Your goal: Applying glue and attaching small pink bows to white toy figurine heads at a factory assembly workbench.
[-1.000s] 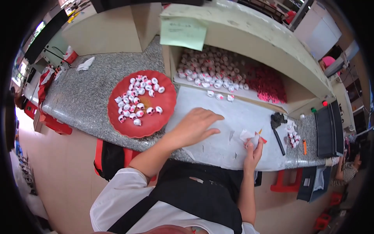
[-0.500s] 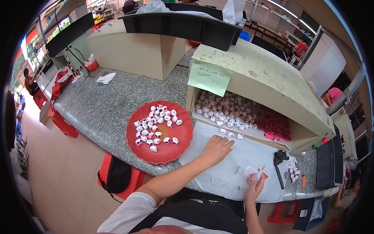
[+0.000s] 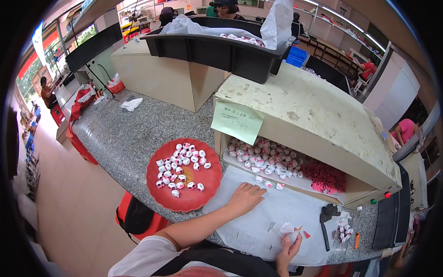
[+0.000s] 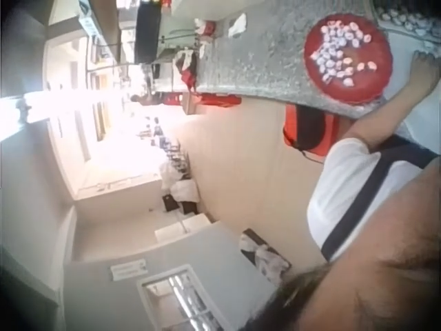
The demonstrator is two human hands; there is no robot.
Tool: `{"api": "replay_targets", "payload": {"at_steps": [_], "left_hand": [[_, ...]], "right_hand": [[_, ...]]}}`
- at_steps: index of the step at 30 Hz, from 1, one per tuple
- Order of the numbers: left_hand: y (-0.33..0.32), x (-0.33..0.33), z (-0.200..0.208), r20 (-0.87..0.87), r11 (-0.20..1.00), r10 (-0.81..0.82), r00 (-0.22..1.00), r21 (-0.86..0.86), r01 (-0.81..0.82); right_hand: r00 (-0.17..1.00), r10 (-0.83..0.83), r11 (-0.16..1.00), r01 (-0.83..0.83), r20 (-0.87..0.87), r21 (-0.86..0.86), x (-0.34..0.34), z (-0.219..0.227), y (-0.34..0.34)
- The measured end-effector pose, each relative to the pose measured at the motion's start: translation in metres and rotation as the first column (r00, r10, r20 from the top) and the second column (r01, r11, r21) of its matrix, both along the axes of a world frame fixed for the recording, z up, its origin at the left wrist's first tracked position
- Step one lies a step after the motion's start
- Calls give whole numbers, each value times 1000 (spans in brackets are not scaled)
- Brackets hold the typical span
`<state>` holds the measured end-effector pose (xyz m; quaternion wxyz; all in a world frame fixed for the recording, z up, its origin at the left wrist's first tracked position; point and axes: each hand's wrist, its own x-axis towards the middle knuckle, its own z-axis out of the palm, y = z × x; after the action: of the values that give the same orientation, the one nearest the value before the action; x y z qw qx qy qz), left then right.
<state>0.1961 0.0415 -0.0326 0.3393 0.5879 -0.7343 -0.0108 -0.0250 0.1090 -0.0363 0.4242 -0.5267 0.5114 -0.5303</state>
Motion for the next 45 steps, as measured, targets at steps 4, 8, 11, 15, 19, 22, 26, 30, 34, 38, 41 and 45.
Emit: {"api": "replay_targets", "payload": {"at_steps": [4,8,11,15,19,22,26,30,34,38,41,45], "left_hand": [[-5,6,1,-12,1000,27,1000,-11,-27],[-14,12,-4,-11,999,46,999,-29,-46],[6,14,-4,-50,996,74,996,-36,-76],[-8,7,3,-57,990,75,996,-114,-82],[-5,17,3,-10,994,1,1000,-112,-2],[6,17,-5,-97,987,128,987,-87,-137],[-14,16,2,-87,993,40,995,-104,-49],[-11,23,0,-98,990,71,993,-115,-82],[-9,22,-3,-125,994,93,988,-46,-100],[-7,20,0,-136,996,87,987,1,-88],[-8,14,5,-142,998,58,988,15,-56],[-15,17,11,-151,999,37,988,19,-35]], "right_hand": [[997,13,1000,-11,78,-22,-1,-11,-5],[993,15,999,-9,114,-51,-4,-16,-9],[993,58,997,-53,104,-52,-1,-10,0],[988,107,989,-94,109,-118,-38,-52,-7],[981,99,993,-86,165,-86,-15,-36,-5],[975,183,983,-181,129,-26,-11,-20,-4],[981,105,994,-99,165,-44,-11,-11,-1],[977,155,988,-150,148,-47,-8,-9,-3],[974,177,984,-176,139,-20,-10,-12,-2],[979,127,992,-126,160,-18,-12,-23,0],[980,175,984,-175,90,-9,-2,-9,-16],[972,234,972,-233,35,-33,32,26,-59]]}}
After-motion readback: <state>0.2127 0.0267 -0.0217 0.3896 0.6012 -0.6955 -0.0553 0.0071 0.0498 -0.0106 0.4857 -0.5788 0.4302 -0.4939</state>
